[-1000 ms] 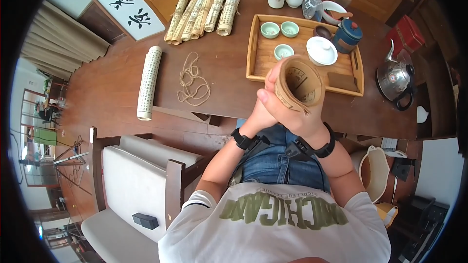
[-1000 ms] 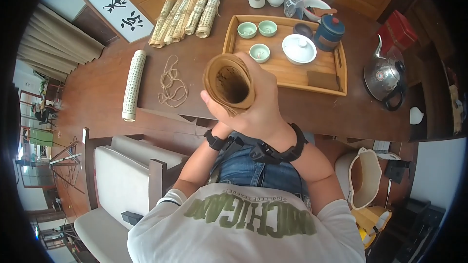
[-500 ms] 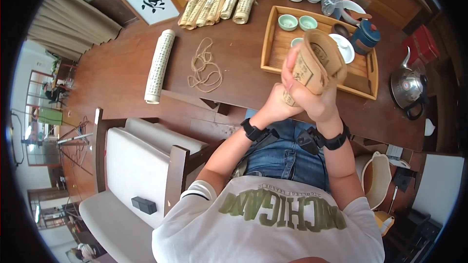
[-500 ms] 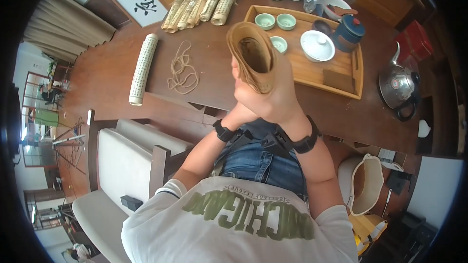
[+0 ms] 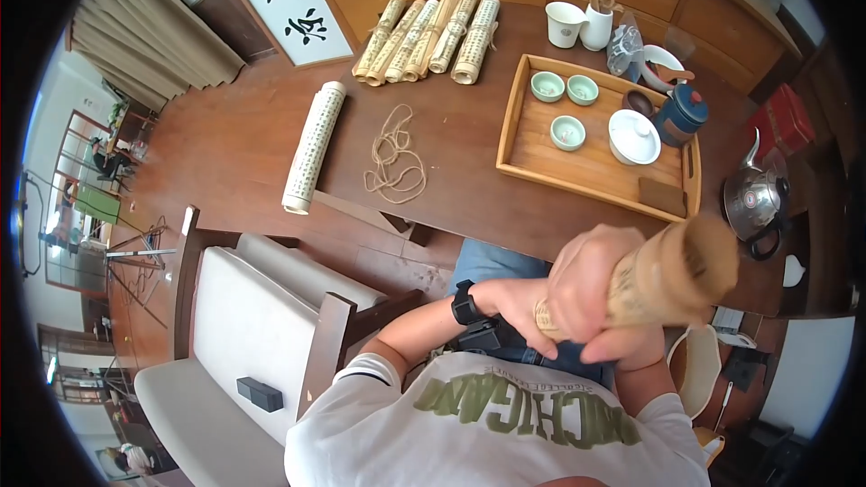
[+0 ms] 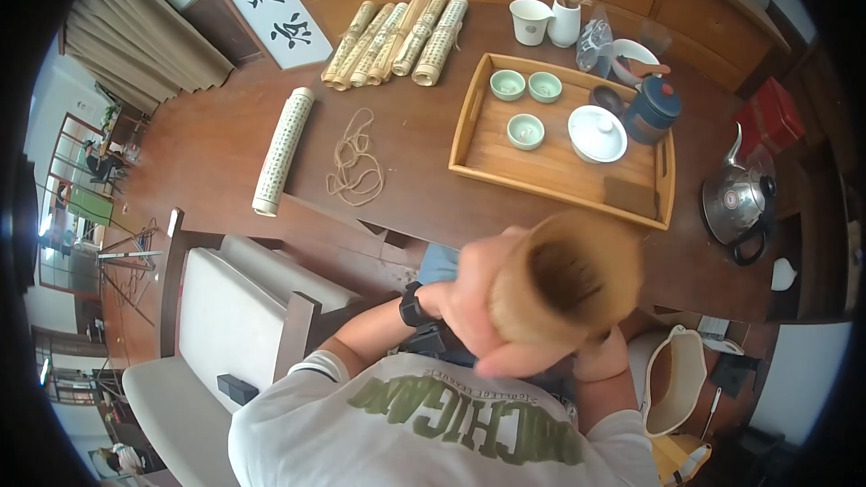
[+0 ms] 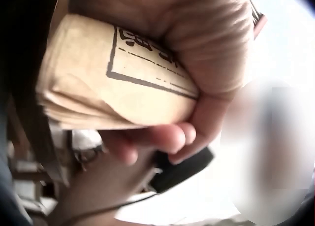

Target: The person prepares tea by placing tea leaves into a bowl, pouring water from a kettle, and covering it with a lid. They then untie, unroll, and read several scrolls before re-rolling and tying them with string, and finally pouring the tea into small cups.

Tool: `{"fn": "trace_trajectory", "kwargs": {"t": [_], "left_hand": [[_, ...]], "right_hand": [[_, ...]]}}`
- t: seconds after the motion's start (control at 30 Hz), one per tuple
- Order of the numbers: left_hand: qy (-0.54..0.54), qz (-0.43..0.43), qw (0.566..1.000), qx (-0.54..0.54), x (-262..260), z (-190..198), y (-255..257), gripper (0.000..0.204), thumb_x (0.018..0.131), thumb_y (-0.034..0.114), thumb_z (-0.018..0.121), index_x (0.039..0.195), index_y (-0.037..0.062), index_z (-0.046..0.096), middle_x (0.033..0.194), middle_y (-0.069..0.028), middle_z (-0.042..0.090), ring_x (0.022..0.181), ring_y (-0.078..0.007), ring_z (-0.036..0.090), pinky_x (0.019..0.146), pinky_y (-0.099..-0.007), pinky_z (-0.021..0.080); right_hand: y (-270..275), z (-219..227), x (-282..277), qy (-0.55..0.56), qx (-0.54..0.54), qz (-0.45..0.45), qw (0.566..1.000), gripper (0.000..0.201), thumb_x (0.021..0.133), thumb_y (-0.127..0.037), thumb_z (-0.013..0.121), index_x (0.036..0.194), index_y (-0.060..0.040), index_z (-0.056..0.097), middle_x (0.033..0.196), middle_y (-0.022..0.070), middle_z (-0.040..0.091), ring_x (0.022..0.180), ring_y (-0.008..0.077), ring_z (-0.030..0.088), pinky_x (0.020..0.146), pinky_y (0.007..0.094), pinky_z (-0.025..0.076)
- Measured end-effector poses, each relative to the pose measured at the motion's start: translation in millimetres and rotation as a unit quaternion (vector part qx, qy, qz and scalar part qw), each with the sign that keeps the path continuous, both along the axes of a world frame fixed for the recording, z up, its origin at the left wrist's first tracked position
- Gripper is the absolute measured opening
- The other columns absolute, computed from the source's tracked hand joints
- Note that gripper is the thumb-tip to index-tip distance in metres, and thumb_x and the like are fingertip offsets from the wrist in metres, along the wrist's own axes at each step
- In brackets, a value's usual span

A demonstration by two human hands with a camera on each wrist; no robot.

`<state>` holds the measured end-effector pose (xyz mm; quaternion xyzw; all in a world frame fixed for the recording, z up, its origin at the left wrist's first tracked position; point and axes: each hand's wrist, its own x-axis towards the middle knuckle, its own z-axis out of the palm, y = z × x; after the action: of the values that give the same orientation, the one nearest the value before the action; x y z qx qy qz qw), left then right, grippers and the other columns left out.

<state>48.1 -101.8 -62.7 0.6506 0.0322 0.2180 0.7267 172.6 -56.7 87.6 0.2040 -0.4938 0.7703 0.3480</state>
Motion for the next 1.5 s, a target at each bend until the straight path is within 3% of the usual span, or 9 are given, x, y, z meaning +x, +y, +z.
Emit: {"fn": "trace_trajectory", "kwargs": {"t": [0.13,0.2,0.37,0.53,0.7,0.83,0.97,1.03,1.5], "left_hand": [[0.012,0.008,1.0,0.012,4.4,-5.8,-8.9,0.027,0.081,0.005,0.086,0.102,0.0031,0.069,0.085,-0.0037,0.072,0.08,-0.0135,0.071,0.069,-0.0274,0.057],[0.09,0.173,0.972,-0.131,-3.6,43.3,-21.1,0.016,0.085,0.005,0.082,0.087,0.0048,0.066,0.069,0.0001,0.068,0.061,-0.0096,0.067,0.057,-0.0263,0.052],[0.085,0.54,0.837,0.03,16.8,14.1,-25.4,0.028,0.077,0.01,0.084,0.1,0.0049,0.068,0.091,-0.0103,0.075,0.085,-0.0176,0.074,0.077,-0.0348,0.059],[0.102,0.462,0.88,-0.03,10.8,-3.0,-30.7,0.031,0.078,0.009,0.083,0.104,0.0047,0.067,0.093,-0.0048,0.074,0.091,-0.0163,0.072,0.083,-0.0327,0.057],[0.036,0.154,0.986,-0.055,5.8,1.6,-34.0,0.035,0.08,0.011,0.083,0.11,0.0061,0.065,0.1,-0.0047,0.071,0.096,-0.0163,0.069,0.087,-0.0329,0.055],[0.047,0.11,0.991,-0.053,0.0,-3.0,-30.2,0.038,0.081,0.012,0.082,0.114,0.0072,0.063,0.105,-0.0047,0.069,0.101,-0.0162,0.067,0.09,-0.0331,0.054],[0.054,0.236,0.97,-0.007,-11.8,16.9,-19.2,0.041,0.082,0.014,0.082,0.118,0.0083,0.062,0.11,-0.0046,0.067,0.106,-0.0162,0.065,0.093,-0.0332,0.053],[0.041,0.326,0.944,0.033,-17.2,30.7,-8.6,0.043,0.083,0.015,0.082,0.12,0.0089,0.061,0.113,-0.0046,0.067,0.108,-0.0162,0.064,0.094,-0.0333,0.052],[-0.049,0.41,0.911,0.02,-0.4,60.8,55.7,0.053,0.088,0.02,0.081,0.135,0.0128,0.056,0.13,-0.0045,0.06,0.124,-0.0162,0.057,0.105,-0.0338,0.048]], "right_hand": [[-31.5,23.0,11.6,-0.207,-0.037,-0.226,0.951,0.031,0.079,0.003,0.075,0.093,-0.0058,0.048,0.072,0.0065,0.057,0.057,0.0123,0.054,0.053,0.0245,0.042],[-33.5,19.5,7.5,-0.243,-0.069,-0.338,0.906,0.026,0.084,0.001,0.07,0.097,-0.0053,0.048,0.077,0.0057,0.056,0.061,0.0111,0.053,0.056,0.0245,0.042],[-32.9,2.7,-5.0,-0.24,-0.037,-0.467,0.85,0.024,0.086,0.0,0.066,0.103,-0.0034,0.05,0.08,0.0062,0.057,0.066,0.0102,0.055,0.062,0.0245,0.045],[-27.6,16.9,-0.1,-0.247,-0.014,-0.352,0.903,0.02,0.081,-0.009,0.078,0.093,-0.0021,0.063,0.081,0.0021,0.062,0.073,0.0105,0.059,0.067,0.0284,0.049],[-21.2,-0.1,13.0,-0.168,0.109,0.045,0.979,0.039,0.074,-0.02,0.093,0.095,-0.0026,0.064,0.074,-0.0007,0.061,0.065,0.0105,0.058,0.057,0.0284,0.046],[-29.4,2.1,10.6,-0.209,0.088,-0.013,0.974,0.032,0.079,-0.012,0.088,0.095,-0.0014,0.062,0.069,0.0001,0.06,0.053,0.0093,0.056,0.049,0.025,0.044],[-24.3,10.6,7.8,-0.264,0.026,-0.238,0.934,0.05,0.08,-0.013,0.085,0.119,0.0024,0.058,0.092,0.0059,0.069,0.081,0.012,0.067,0.073,0.0284,0.054],[-19.1,14.1,6.0,-0.233,0.156,-0.353,0.893,0.07,0.077,-0.015,0.088,0.134,0.0041,0.052,0.11,0.0101,0.069,0.101,0.0162,0.067,0.092,0.0322,0.052],[18.9,43.5,-15.0,0.042,0.237,-0.449,0.86,0.037,0.079,0.011,0.07,0.116,0.005,0.066,0.106,0.0183,0.071,0.07,0.014,0.068,0.065,0.0259,0.054]]}}
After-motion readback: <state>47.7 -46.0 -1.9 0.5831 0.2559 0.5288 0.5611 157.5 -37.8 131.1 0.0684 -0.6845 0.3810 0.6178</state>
